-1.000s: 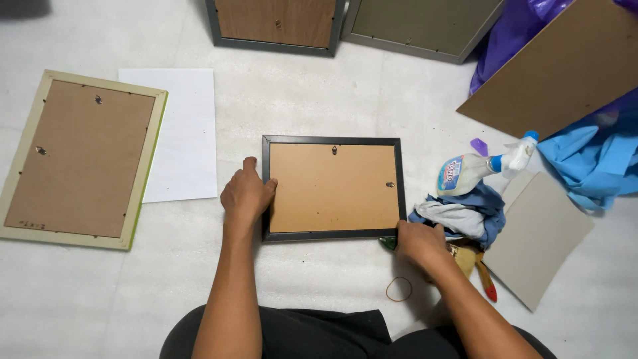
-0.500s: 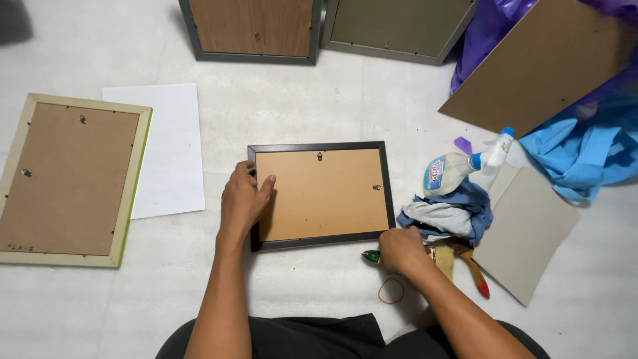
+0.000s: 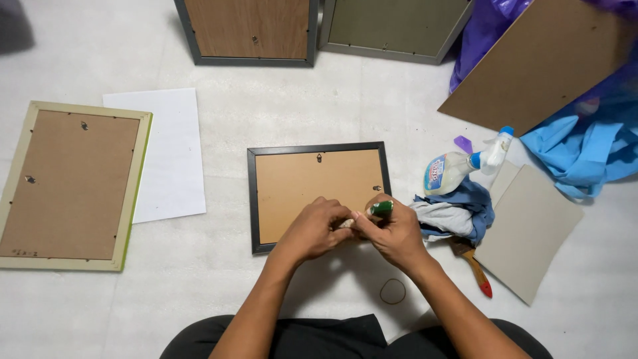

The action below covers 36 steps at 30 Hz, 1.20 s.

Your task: Cleaning and assembling picture frames using a cloth and brush

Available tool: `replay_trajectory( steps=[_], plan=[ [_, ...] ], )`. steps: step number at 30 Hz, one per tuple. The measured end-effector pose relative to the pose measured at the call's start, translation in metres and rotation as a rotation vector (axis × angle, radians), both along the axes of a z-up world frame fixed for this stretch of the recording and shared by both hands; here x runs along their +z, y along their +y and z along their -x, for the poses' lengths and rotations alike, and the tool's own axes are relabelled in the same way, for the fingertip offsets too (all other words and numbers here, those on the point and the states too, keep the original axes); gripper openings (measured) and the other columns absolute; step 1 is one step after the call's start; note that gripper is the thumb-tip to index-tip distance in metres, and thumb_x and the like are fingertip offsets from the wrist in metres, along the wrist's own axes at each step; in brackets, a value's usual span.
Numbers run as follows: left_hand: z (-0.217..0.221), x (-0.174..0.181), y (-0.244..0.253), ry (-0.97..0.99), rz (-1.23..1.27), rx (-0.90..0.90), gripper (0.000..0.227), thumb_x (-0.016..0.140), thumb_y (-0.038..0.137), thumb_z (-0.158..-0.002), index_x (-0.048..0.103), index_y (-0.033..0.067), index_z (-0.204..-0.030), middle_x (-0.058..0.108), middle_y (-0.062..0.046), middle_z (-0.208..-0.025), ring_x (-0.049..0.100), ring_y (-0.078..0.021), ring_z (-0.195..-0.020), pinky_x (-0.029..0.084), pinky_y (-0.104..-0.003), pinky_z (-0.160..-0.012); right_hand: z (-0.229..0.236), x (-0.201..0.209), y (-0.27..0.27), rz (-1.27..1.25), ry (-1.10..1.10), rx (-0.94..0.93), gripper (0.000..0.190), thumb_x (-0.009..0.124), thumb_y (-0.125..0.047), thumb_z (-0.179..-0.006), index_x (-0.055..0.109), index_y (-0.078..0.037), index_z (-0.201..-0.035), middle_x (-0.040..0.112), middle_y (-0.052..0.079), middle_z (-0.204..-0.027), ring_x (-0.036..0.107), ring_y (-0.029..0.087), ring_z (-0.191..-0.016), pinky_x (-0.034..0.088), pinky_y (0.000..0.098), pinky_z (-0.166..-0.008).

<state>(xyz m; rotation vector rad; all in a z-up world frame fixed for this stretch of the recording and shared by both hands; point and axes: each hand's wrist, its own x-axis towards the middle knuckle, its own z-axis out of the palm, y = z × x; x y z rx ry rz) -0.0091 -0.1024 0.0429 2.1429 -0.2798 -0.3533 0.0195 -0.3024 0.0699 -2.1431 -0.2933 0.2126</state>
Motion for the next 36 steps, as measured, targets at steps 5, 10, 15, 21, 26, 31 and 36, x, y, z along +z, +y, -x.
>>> replay_trajectory(
  steps=[5,10,15,21,26,31,36],
  plan=[
    [-0.001,-0.002,0.011,0.025,0.113,0.083,0.028,0.079,0.029,-0.084,0.077,0.0132,-0.107,0.073,-0.012,-0.101,0.065,-0.0328,-0.103,0.054,-0.042,-0.090,0.001,0.018,0.003,-0.024,0.078,0.154,0.010,0.082,-0.015,-0.081,0.077,-0.006,-0.083,0.082,0.010,-0.094,0.069,0.021,-0.065,0.051,0.0345,-0.056],
    [-0.009,0.002,0.047,-0.064,0.210,0.248,0.057,0.083,0.033,-0.080,0.068,0.0065,-0.129,0.069,-0.022,-0.120,0.064,-0.0428,-0.115,0.051,-0.053,-0.100,-0.011,0.011,-0.005,0.093,-0.086,0.104,0.014,0.077,-0.018,-0.089,0.078,-0.004,-0.085,0.081,0.016,-0.091,0.064,0.023,-0.052,0.051,0.0353,-0.053],
    [-0.005,-0.046,0.091,-0.010,-0.249,0.719,0.064,0.075,0.036,-0.089,0.054,0.0062,-0.141,0.062,-0.016,-0.117,0.062,-0.0389,-0.113,0.051,-0.054,-0.096,0.028,-0.031,0.026,-0.149,0.020,-0.043,0.013,0.084,-0.015,-0.082,0.080,-0.010,-0.094,0.080,0.012,-0.084,0.073,0.022,-0.071,0.058,0.0368,-0.070],
    [-0.008,-0.069,0.081,0.063,-0.378,0.669,0.074,0.078,0.035,-0.087,0.046,0.0026,-0.146,0.050,-0.022,-0.136,0.044,-0.0452,-0.134,0.042,-0.063,-0.106,0.011,-0.061,0.013,0.061,0.095,-0.182,0.011,0.084,-0.023,-0.081,0.081,-0.017,-0.089,0.073,0.014,-0.065,0.072,0.024,-0.062,0.054,0.0375,-0.057],
    [0.001,-0.054,0.083,0.150,-0.466,0.685,0.087,0.071,0.052,-0.089,0.037,0.0049,-0.155,0.034,-0.027,-0.155,0.024,-0.0464,-0.149,0.025,-0.062,-0.118,-0.039,-0.016,-0.035,0.202,-0.091,-0.368,0.009,0.078,-0.024,-0.086,0.078,-0.022,-0.094,0.069,0.013,-0.067,0.071,0.028,-0.067,0.051,0.0370,-0.060],
    [0.027,-0.017,0.087,0.380,-0.530,0.628,0.113,0.064,0.072,-0.084,0.017,0.0080,-0.165,0.003,-0.024,-0.171,-0.006,-0.0440,-0.157,-0.001,-0.064,-0.121,-0.029,0.011,-0.026,0.025,-0.064,-0.388,0.012,0.079,-0.013,-0.084,0.081,-0.017,-0.095,0.069,0.016,-0.066,0.062,0.016,-0.058,0.051,0.0308,-0.057],
    [0.036,-0.055,0.096,0.621,-0.639,0.347,0.153,0.077,0.088,-0.062,-0.018,0.0239,-0.164,-0.031,-0.013,-0.168,-0.030,-0.0378,-0.152,-0.015,-0.059,-0.120,-0.031,0.016,-0.016,0.071,0.369,-0.154,0.019,0.081,-0.019,-0.078,0.083,-0.014,-0.096,0.076,0.020,-0.078,0.070,0.026,-0.068,0.056,0.0416,-0.067]
  ],
)
